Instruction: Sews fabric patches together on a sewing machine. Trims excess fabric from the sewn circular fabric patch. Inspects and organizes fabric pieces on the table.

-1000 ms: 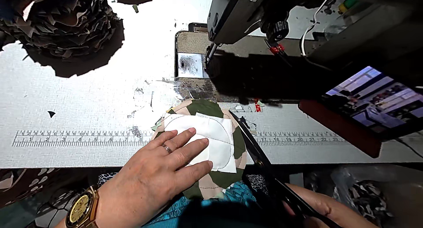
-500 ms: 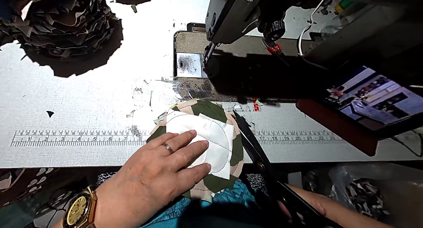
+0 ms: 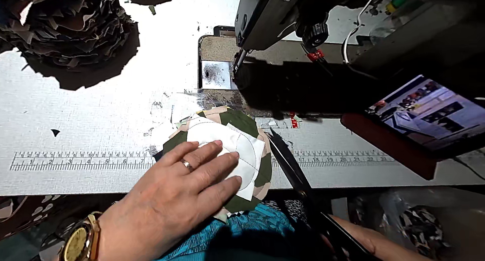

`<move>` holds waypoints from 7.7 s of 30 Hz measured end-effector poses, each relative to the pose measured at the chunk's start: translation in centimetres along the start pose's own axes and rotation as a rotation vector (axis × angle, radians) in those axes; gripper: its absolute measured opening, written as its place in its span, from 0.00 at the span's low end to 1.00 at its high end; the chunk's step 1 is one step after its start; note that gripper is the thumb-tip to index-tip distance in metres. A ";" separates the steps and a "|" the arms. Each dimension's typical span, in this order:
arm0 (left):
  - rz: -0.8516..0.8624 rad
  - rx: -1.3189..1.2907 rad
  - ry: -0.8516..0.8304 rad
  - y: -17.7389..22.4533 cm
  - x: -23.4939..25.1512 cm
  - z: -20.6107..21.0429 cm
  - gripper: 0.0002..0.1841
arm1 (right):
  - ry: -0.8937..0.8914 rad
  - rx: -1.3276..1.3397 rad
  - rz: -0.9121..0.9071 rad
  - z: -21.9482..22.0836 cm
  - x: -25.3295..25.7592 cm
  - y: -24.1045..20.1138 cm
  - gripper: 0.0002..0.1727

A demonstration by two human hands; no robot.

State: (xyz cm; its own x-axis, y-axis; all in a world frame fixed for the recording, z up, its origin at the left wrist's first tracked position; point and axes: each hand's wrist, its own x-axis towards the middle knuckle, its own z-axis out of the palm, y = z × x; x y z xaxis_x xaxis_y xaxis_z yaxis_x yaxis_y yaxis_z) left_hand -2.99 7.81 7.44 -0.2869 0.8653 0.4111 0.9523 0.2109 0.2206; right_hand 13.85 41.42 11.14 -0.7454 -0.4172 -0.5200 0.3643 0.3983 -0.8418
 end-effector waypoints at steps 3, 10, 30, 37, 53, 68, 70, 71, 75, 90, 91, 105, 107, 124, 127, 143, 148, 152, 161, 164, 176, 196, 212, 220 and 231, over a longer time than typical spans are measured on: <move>-0.028 0.035 0.044 1.1 -0.2 1.0 0.14 | -0.029 -0.037 0.005 -0.2 -0.4 0.1 0.48; -0.001 -0.111 0.033 0.5 -0.7 1.1 0.13 | -0.042 -0.006 -0.018 -0.6 0.3 0.3 0.44; -0.090 -0.071 -0.127 0.5 -0.6 0.2 0.20 | -0.012 -0.039 -0.052 -0.2 -0.4 1.6 0.38; -0.122 -0.175 -0.037 0.0 -0.8 0.7 0.18 | -0.031 -0.072 -0.081 -0.2 -0.6 1.5 0.41; -0.108 -0.064 -0.023 0.3 -1.0 1.5 0.18 | -0.040 -0.029 -0.104 -0.2 -0.3 1.8 0.41; -0.140 -0.080 0.250 0.6 -1.6 3.0 0.17 | -0.034 -0.121 0.053 0.4 -2.2 0.1 0.57; -0.153 -0.120 0.274 0.9 -1.6 2.8 0.16 | -0.059 -0.101 0.018 0.3 -2.0 0.4 0.55; -0.155 -0.141 0.278 1.0 -1.5 2.6 0.16 | -0.068 -0.081 0.003 0.3 -1.9 0.6 0.55; -0.143 -0.199 0.279 1.2 -1.3 2.5 0.16 | -0.049 -0.022 -0.048 0.3 -1.0 1.3 0.51; -0.105 -0.233 0.264 1.2 -1.4 2.5 0.14 | 0.108 0.056 -0.068 0.3 0.4 1.1 0.29; -0.099 -0.229 0.258 1.1 -1.3 2.4 0.14 | 0.095 0.058 -0.064 0.3 0.4 1.2 0.30; -0.099 -0.248 0.247 0.8 -1.1 2.1 0.14 | 0.106 -0.038 0.014 0.8 0.0 0.4 0.37; -0.097 -0.240 0.245 0.8 -1.1 2.0 0.14 | 0.111 -0.023 -0.018 1.1 0.1 0.5 0.37; -0.067 -0.054 0.104 0.9 -0.3 1.4 0.18 | 0.133 0.037 -0.017 1.7 -0.2 0.5 0.34; -0.050 -0.002 0.130 1.8 -0.3 2.5 0.15 | 0.039 -0.019 0.022 1.3 -0.3 0.7 0.48; -0.057 -0.179 0.236 1.7 -0.8 2.9 0.15 | 0.123 -0.014 -0.018 1.3 0.4 0.3 0.34; -0.063 -0.126 0.223 1.7 -0.7 2.7 0.15 | 0.175 0.010 -0.014 1.8 0.1 -0.1 0.26; -0.089 -0.049 0.212 1.9 -0.7 2.3 0.15 | 0.189 0.082 -0.015 2.0 0.1 -0.1 0.23; -0.124 -0.073 0.190 0.7 -1.2 1.0 0.17 | -0.001 -0.076 0.040 0.7 -0.6 0.2 0.49; -0.078 -0.165 0.204 0.4 -1.5 1.1 0.17 | -0.011 -0.048 0.032 0.6 -0.1 0.1 0.46; -0.042 -0.175 0.137 -0.2 -1.5 0.9 0.16 | 0.156 0.034 -0.037 1.5 0.4 -0.2 0.26; -0.030 -0.139 0.124 0.1 -1.5 0.8 0.16 | 0.016 -0.001 -0.018 -0.2 0.8 0.3 0.37; -0.057 0.047 0.124 1.7 -1.3 1.4 0.13 | -0.006 -0.026 0.030 0.3 0.1 0.1 0.45; -0.018 -0.118 0.128 0.8 -1.7 1.1 0.11 | -0.059 -0.031 0.009 -0.3 0.1 0.2 0.46; -0.014 -0.158 0.124 0.7 -1.7 1.0 0.12 | 0.081 0.041 -0.025 0.3 0.5 0.0 0.30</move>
State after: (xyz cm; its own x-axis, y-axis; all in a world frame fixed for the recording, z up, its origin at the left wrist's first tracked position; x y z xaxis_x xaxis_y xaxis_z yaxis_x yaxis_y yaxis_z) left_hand -1.74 6.97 6.03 -0.3202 0.7978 0.5108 0.9227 0.1404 0.3591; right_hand 13.62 40.98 10.82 -0.7966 -0.3580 -0.4870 0.3667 0.3542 -0.8602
